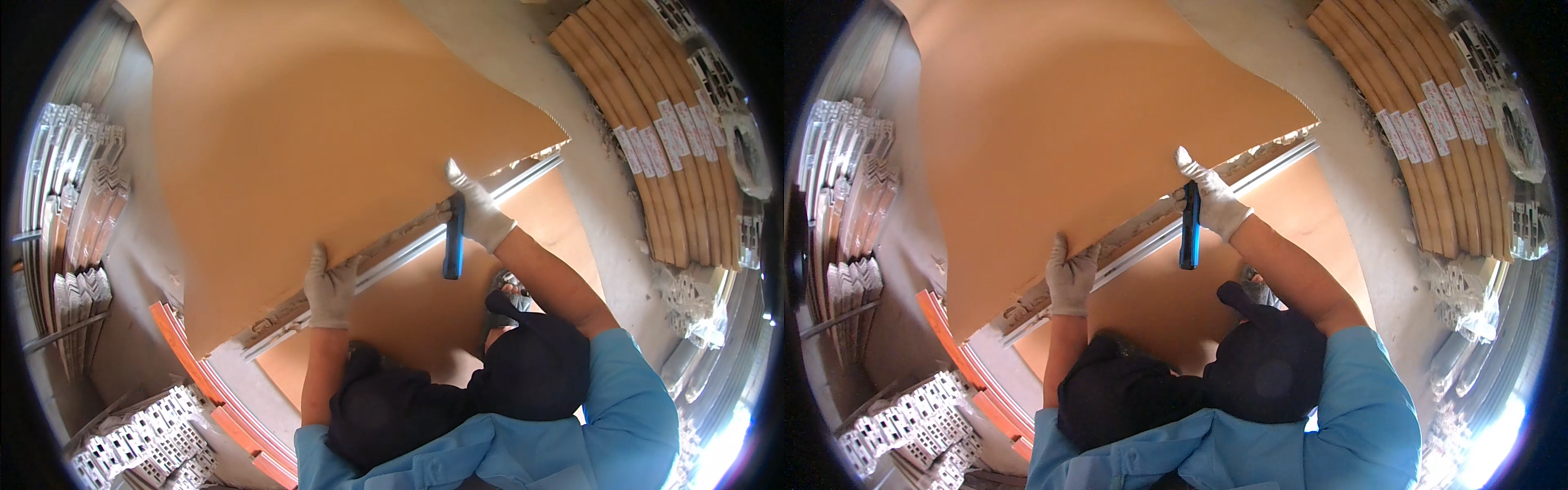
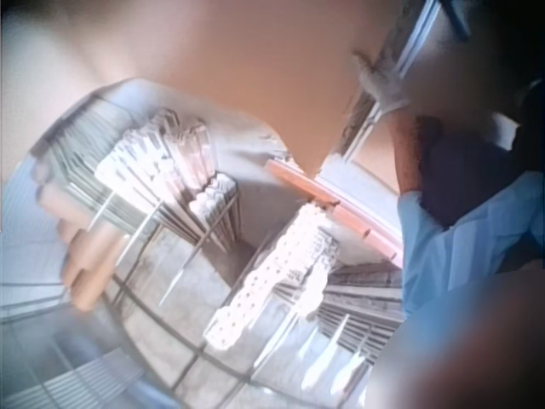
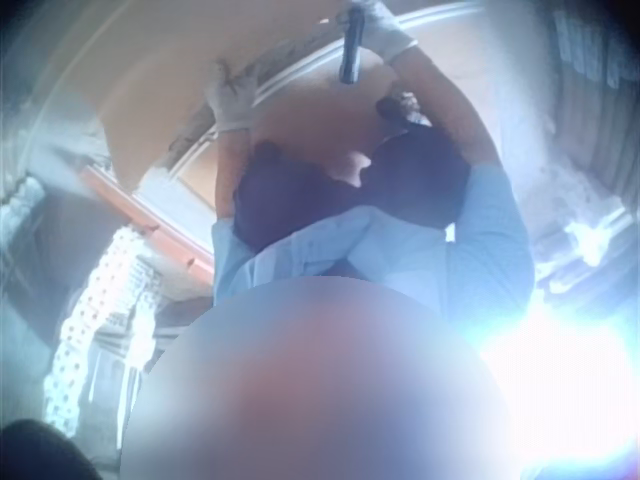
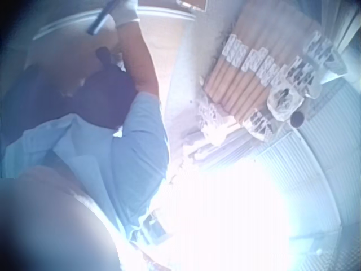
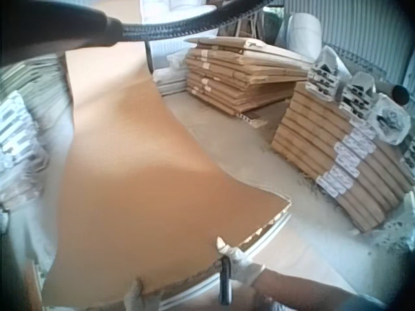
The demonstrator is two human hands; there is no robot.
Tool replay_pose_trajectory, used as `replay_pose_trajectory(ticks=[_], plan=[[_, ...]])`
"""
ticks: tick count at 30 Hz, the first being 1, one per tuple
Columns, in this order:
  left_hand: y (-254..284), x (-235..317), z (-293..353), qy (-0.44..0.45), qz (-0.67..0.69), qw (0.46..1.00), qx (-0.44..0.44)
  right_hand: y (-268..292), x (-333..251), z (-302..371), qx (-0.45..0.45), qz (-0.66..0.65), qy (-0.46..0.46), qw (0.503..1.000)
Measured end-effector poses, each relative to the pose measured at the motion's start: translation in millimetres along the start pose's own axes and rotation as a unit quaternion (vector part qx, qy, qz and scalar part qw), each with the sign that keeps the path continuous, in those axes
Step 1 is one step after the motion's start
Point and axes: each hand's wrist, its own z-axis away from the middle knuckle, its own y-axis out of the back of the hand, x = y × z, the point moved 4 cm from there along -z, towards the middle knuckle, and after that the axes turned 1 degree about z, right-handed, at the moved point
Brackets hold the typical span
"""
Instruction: The person uses a utility knife to cut a large sheet of brown cardboard on the floor. They repeatedly position the sheet, score it, and tear it into smaller pieces, then stack the cut pieces.
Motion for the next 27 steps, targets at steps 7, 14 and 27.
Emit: replay_pose_trajectory(ticks=[7,14,27], plan=[[-30.1,26.3,2.8,-0.008,-0.037,0.999,0.019,-24.4,-18.9,-3.1,-0.02,0.101,-0.017,0.995],[-91.9,59.2,10.1,-0.026,-0.052,0.998,0.018,-88.6,-71.7,21.8,-0.111,0.157,0.013,0.981],[-256.1,116.4,198.1,0.094,0.07,0.989,0.087,-218.5,-133.5,259.2,-0.003,0.089,-0.016,0.996]])
